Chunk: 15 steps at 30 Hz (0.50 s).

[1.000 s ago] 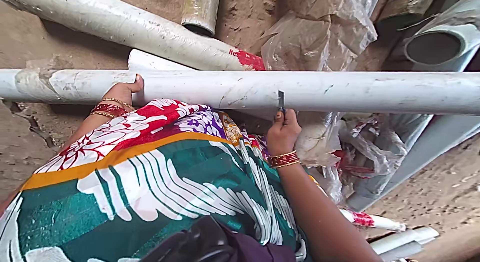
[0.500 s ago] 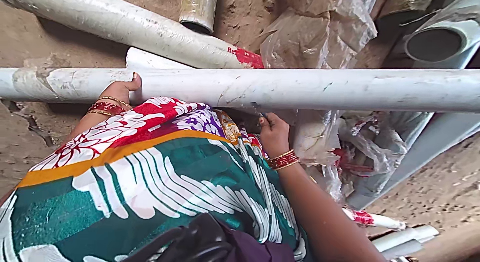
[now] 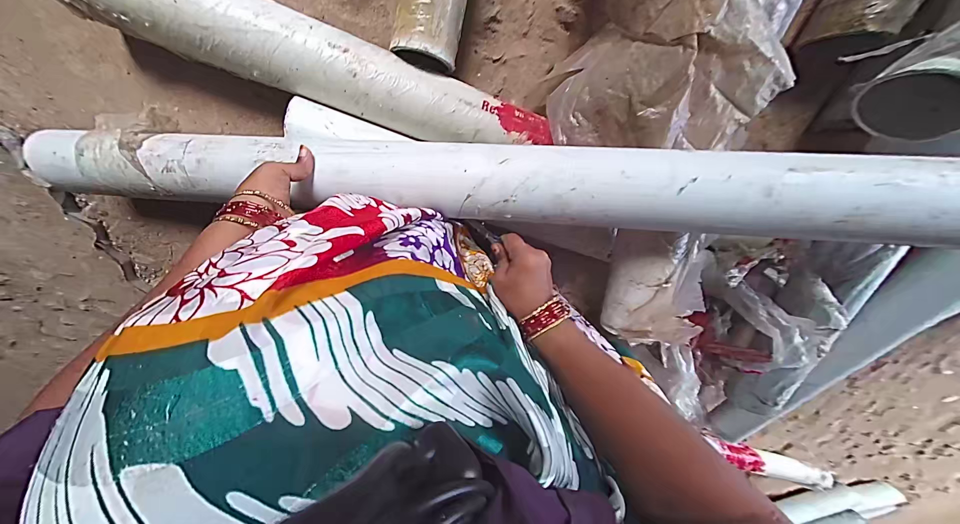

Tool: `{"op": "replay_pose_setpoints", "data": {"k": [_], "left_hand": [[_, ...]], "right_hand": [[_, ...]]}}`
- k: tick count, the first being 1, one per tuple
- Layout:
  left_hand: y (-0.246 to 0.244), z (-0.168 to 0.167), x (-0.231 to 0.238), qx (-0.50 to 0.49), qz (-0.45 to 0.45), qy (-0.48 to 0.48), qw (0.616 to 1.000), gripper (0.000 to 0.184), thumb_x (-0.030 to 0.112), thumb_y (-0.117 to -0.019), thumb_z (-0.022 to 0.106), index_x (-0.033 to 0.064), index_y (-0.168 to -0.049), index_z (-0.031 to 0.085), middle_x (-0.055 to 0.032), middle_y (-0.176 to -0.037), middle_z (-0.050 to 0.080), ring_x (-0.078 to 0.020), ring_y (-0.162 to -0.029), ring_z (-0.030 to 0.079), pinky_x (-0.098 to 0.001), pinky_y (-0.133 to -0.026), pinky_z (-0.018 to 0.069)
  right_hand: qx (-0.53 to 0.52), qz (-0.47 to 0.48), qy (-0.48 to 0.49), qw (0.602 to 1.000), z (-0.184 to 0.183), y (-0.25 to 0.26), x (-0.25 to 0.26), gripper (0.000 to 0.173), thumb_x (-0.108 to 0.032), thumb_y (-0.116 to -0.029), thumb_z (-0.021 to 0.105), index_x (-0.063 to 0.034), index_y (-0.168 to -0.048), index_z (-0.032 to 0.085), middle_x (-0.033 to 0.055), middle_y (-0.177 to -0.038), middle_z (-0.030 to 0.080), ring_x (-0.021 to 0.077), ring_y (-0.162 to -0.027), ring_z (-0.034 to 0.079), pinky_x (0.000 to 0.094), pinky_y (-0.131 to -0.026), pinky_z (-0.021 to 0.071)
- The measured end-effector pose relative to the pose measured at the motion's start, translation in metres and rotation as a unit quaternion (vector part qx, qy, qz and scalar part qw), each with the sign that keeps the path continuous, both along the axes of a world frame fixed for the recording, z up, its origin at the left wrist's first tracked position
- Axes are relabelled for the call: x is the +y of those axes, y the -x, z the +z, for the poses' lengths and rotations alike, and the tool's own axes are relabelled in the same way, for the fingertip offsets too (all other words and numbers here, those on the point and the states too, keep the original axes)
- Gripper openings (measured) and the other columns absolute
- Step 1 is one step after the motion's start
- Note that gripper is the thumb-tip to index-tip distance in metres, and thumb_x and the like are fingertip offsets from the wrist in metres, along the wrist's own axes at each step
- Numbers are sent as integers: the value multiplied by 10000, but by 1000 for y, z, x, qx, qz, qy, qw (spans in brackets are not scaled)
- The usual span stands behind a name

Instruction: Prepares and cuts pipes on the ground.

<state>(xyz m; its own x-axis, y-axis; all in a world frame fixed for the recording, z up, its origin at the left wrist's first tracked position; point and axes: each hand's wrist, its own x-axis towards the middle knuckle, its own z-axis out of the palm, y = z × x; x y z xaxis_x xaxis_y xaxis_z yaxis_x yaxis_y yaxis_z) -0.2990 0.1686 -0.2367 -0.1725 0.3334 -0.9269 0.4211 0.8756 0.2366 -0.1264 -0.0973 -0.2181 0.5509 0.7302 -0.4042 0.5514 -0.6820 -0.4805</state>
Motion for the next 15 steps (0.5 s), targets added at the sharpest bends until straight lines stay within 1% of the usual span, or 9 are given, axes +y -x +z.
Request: {"op": "replay_pose_setpoints", "data": {"k": [1,4,5,8,9,11,12,13,15], "left_hand": [[0,-1,0,-2,-2,-1,1000,325,350,-1071,515,142,-1320,521,-24,-1087,631,-58,-908,647,-240,-769,550],[1,0,0,5,-7,-4,1000,298,344,-1069,529,148,-1294,526,-12,-1062,623,-43,-885,641,-226,-754,547],[1,1,-1,10,-8,0,1000,291,355,-1066,531,151,-1273,533,-9,-1038,630,-40,-860,648,-220,-732,552],[0,1,2,0,-1,12,1000,330,370,-1073,507,140,-1308,522,-28,-1069,633,-53,-877,652,-230,-742,551],[0,1,2,-3,2,13,1000,342,376,-1072,505,136,-1316,524,-33,-1078,638,-62,-890,655,-240,-754,551],[1,0,3,-7,6,7,1000,331,373,-1069,516,137,-1299,534,-29,-1059,645,-68,-887,660,-246,-757,557],[1,1,2,-7,3,5,1000,325,368,-1070,518,138,-1299,532,-24,-1059,644,-61,-887,659,-241,-757,557],[1,3,-1,-3,-4,5,1000,313,364,-1070,519,144,-1292,533,-14,-1055,644,-48,-881,656,-229,-751,552],[-1,5,0,-1,-12,6,1000,302,363,-1078,502,152,-1292,532,-4,-1051,636,-33,-874,648,-216,-739,544]], "right_hand": [[-2,0,-16,1000,-1,3,-3,209,-52,-1019,532,99,-978,669,249,-778,686,411,-704,709,547,-628,565],[-53,-25,-135,989,-5,4,0,234,-70,-1052,504,93,-1000,664,195,-795,682,270,-695,685,374,-666,571],[-57,-20,-121,991,-5,2,1,242,-84,-1061,504,92,-1001,659,200,-810,684,273,-711,689,375,-679,571],[33,58,74,995,-1,-7,10,235,-81,-1041,508,101,-1032,656,281,-888,701,454,-838,722,588,-726,566],[38,61,65,995,-2,-6,8,230,-73,-1030,516,102,-1024,667,278,-876,705,453,-821,725,592,-710,569],[-18,34,-83,996,-6,0,8,211,-51,-1020,525,94,-963,667,224,-795,690,347,-710,710,474,-643,579],[-36,19,-141,989,-7,2,13,217,-55,-1036,519,91,-967,663,204,-794,685,296,-705,697,410,-655,577],[-56,7,-166,985,-5,4,16,224,-63,-1048,517,91,-969,660,199,-793,682,277,-702,693,380,-655,575],[-94,10,-135,986,-5,6,24,212,-60,-1042,515,89,-953,636,206,-762,663,314,-670,690,416,-602,559]]}}
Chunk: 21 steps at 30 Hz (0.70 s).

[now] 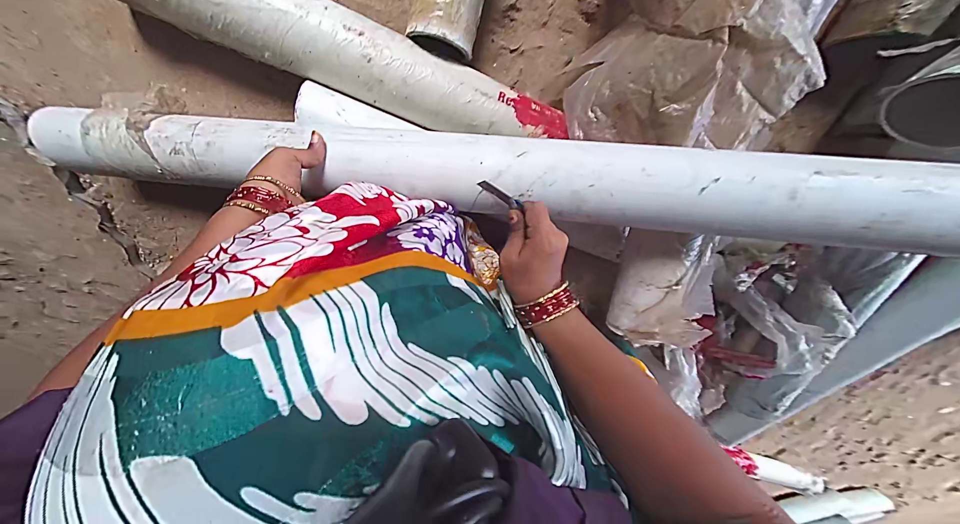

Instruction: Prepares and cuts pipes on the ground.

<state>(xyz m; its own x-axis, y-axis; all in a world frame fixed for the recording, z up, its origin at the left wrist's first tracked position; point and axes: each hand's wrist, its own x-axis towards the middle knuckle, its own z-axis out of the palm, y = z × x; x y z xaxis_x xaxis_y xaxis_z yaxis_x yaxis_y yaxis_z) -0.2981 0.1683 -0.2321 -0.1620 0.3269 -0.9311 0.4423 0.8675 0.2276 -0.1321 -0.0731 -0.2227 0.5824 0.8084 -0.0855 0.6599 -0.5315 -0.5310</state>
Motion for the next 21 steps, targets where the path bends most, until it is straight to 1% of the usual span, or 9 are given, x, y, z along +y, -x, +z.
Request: {"op": "replay_pose_setpoints", "data": {"k": [4,7,10,11,12,13,15,17,21], "left_hand": [[1,-1,1,-2,17,9,1000,287,366,-1078,495,138,-1244,544,-14,-988,637,-54,-825,653,-231,-714,552],[-3,3,0,6,21,10,1000,291,372,-1083,479,146,-1254,542,-4,-991,642,-37,-822,655,-210,-705,550],[1,-3,0,17,10,9,1000,378,411,-1064,518,117,-1302,534,-52,-1060,636,-91,-876,650,-268,-749,547],[3,-6,1,14,15,11,1000,403,416,-1057,529,115,-1326,524,-62,-1096,636,-103,-909,653,-281,-772,552],[3,-9,3,8,23,7,1000,400,407,-1055,534,120,-1334,520,-58,-1109,640,-102,-926,659,-281,-784,559],[4,-9,4,5,28,0,1000,385,396,-1055,540,123,-1326,525,-51,-1098,646,-96,-920,663,-276,-780,563],[4,-7,-1,12,25,4,1000,330,366,-1065,526,137,-1302,533,-28,-1069,647,-67,-886,659,-250,-758,557],[0,-4,1,17,31,7,999,311,372,-1069,508,145,-1279,536,-22,-1028,644,-63,-849,660,-238,-725,558],[2,-4,0,7,49,10,999,348,393,-1061,523,132,-1291,537,-41,-1047,651,-91,-876,668,-266,-747,565]], "right_hand": [[32,13,130,991,11,0,11,193,-54,-1012,521,78,-920,629,223,-715,655,395,-657,701,514,-561,547],[103,18,239,965,26,-7,22,229,-105,-1041,513,63,-962,646,236,-766,676,430,-751,717,553,-632,552],[229,45,378,896,27,-9,22,217,-130,-1041,525,32,-1029,669,239,-890,692,429,-897,700,592,-766,535],[232,38,352,906,24,-5,14,227,-120,-1042,525,44,-1043,681,249,-890,701,436,-889,707,598,-771,543],[205,25,274,939,21,0,5,233,-105,-1045,524,64,-1005,679,247,-822,690,426,-802,707,584,-713,551],[156,19,169,973,14,3,-2,227,-86,-1028,522,68,-931,659,214,-729,656,378,-682,686,531,-616,544],[80,-2,41,996,11,3,-6,235,-86,-1044,503,68,-918,630,175,-700,624,293,-614,646,433,-563,524],[40,-29,31,998,10,-3,4,246,-80,-1050,495,89,-954,645,202,-736,657,318,-645,675,445,-590,546],[38,-13,129,991,16,-4,15,236,-77,-1032,491,74,-902,618,219,-704,650,389,-654,696,516,-566,540]]}}
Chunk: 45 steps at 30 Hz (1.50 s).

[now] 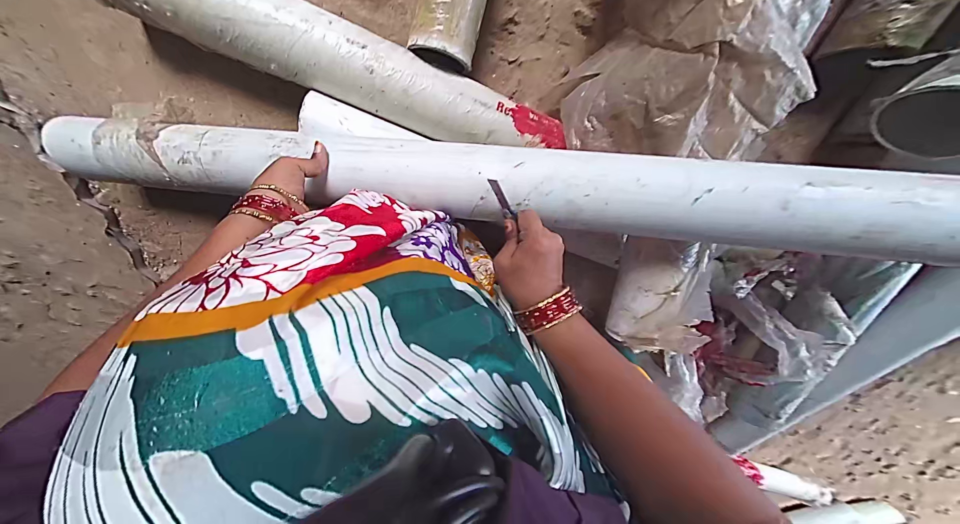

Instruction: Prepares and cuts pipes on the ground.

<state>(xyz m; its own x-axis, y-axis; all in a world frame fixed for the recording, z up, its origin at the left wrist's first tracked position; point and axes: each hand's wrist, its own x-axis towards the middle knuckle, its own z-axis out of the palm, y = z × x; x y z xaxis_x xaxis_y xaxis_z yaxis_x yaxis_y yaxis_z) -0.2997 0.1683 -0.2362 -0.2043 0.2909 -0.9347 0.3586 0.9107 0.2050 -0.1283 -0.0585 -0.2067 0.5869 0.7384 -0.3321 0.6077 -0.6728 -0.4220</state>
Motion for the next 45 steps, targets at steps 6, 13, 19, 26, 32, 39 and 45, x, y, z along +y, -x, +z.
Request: {"op": "replay_pose_setpoints", "data": {"k": [6,13,19,26,32,39,45], "left_hand": [[-3,2,-1,0,-2,-4,1000,307,366,-1067,518,134,-1265,542,-36,-1022,636,-85,-855,655,-259,-733,557],[-2,3,0,6,-14,12,1000,308,392,-1067,514,136,-1235,548,-28,-973,638,-66,-799,653,-238,-690,556],[2,-3,5,-14,-10,19,1000,375,411,-1067,503,123,-1306,535,-61,-1074,637,-108,-905,656,-287,-766,558],[-1,2,5,0,-8,23,1000,349,406,-1070,501,123,-1269,545,-44,-1014,636,-92,-850,656,-262,-725,556],[1,-1,4,-10,-2,19,1000,341,389,-1064,522,125,-1281,541,-49,-1043,630,-95,-885,648,-268,-752,553],[-2,2,2,-2,7,14,1000,335,379,-1060,532,128,-1281,538,-53,-1045,637,-92,-885,651,-266,-750,553],[-3,3,2,-1,-10,13,1000,296,366,-1069,512,132,-1248,542,-35,-1006,620,-76,-840,644,-242,-717,549]], "right_hand": [[181,-28,104,978,5,-7,-2,246,-112,-1055,504,58,-948,648,187,-734,635,333,-688,655,504,-645,517],[135,-65,-72,986,-10,0,-18,256,-117,-1061,486,50,-938,636,94,-685,579,159,-584,571,326,-580,492],[146,-20,87,985,6,9,-6,235,-98,-1052,518,75,-988,664,233,-790,679,390,-745,699,545,-687,551],[77,-45,23,996,11,1,28,282,-126,-1068,455,64,-959,633,179,-730,641,305,-672,668,456,-626,527],[160,-139,29,977,18,19,37,301,-175,-1092,436,19,-960,624,79,-674,573,186,-596,586,382,-595,492],[231,-135,70,961,22,21,45,326,-185,-1098,440,-7,-876,598,62,-667,536,175,-602,553,377,-599,462],[207,-117,50,970,17,21,46,325,-184,-1095,440,-1,-874,595,54,-650,518,161,-582,533,358,-580,450]]}}
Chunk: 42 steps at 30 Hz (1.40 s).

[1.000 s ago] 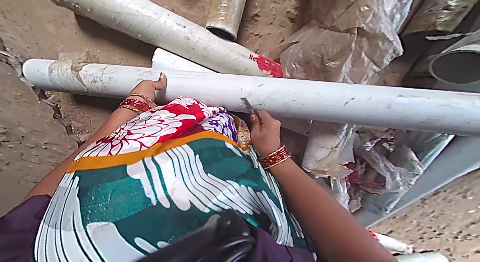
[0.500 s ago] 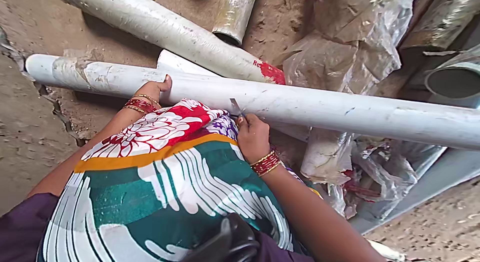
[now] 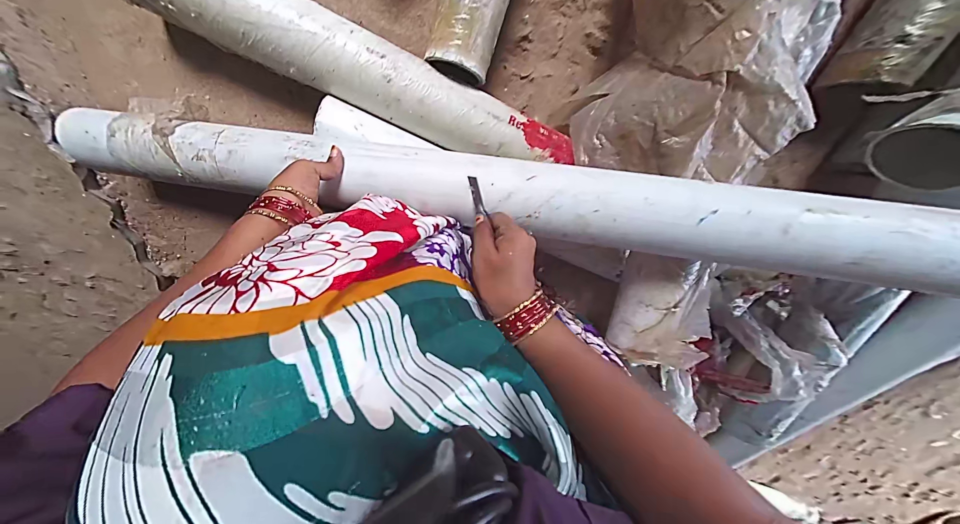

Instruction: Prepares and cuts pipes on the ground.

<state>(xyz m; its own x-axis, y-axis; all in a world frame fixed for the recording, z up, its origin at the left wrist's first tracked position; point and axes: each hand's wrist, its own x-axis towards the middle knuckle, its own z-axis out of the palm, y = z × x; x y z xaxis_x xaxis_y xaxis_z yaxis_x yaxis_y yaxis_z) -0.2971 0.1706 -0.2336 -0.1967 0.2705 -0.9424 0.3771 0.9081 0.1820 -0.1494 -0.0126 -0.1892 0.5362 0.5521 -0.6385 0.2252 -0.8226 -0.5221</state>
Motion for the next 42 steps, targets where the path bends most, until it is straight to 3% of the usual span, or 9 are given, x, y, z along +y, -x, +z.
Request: {"op": "replay_pose_setpoints", "data": {"k": [8,12,16,19,24,28,32,37,42], "left_hand": [[1,0,0,3,6,2,1000,325,376,-1063,527,124,-1267,545,-47,-1019,638,-88,-850,656,-256,-730,557],[3,-3,0,-5,9,1,1000,334,359,-1067,523,120,-1300,535,-53,-1061,636,-94,-892,650,-268,-767,550],[4,-3,0,1,12,2,1000,361,383,-1062,530,121,-1311,536,-55,-1071,646,-97,-897,661,-268,-761,559],[3,-2,-1,-7,2,17,1000,381,416,-1068,498,128,-1316,529,-49,-1078,646,-88,-895,655,-267,-762,549],[8,-5,-2,-8,15,14,1000,353,405,-1056,531,131,-1279,542,-44,-1038,651,-98,-871,666,-273,-743,565],[9,-5,-2,-14,22,16,1000,374,419,-1058,518,117,-1275,553,-47,-1027,676,-91,-853,674,-274,-736,563],[10,-5,-5,-16,44,15,999,348,404,-1056,530,122,-1259,555,-45,-1005,666,-96,-840,677,-267,-720,573],[7,-3,-1,0,28,17,999,362,418,-1049,536,112,-1239,562,-51,-980,662,-98,-798,667,-270,-689,562],[11,-5,-4,-19,21,20,999,342,428,-1056,513,121,-1192,577,-29,-924,672,-81,-763,674,-251,-672,565]], "right_hand": [[88,-105,-111,984,-13,-20,-14,304,-207,-1107,391,-35,-945,581,-53,-579,462,36,-450,460,226,-461,443],[121,49,28,991,-7,-7,-21,330,-185,-1100,462,50,-996,669,149,-775,632,250,-710,624,452,-700,510],[-82,15,-38,996,-18,-7,-50,300,-185,-1100,435,29,-993,617,113,-701,610,227,-621,631,415,-615,530],[-41,85,37,995,-13,-19,-58,313,-168,-1093,469,68,-1016,659,213,-778,667,369,-736,688,549,-689,539],[-145,17,-144,979,-23,-34,-69,307,-173,-1102,438,46,-1003,629,68,-701,580,109,-587,571,272,-591,509],[-249,173,-156,940,-19,-53,-84,218,-67,-1017,531,87,-939,664,232,-768,682,369,-686,713,486,-583,557],[-330,79,-213,916,-3,-65,-88,285,-133,-1096,474,97,-1036,631,187,-808,663,220,-705,681,332,-677,579],[-401,113,-45,908,-9,-85,-102,262,-130,-1085,464,83,-1044,611,247,-832,683,401,-721,718,513,-609,568],[-380,165,39,909,1,-81,-118,232,-87,-1057,465,97,-1070,605,267,-817,675,454,-705,710,557,-563,546]]}}
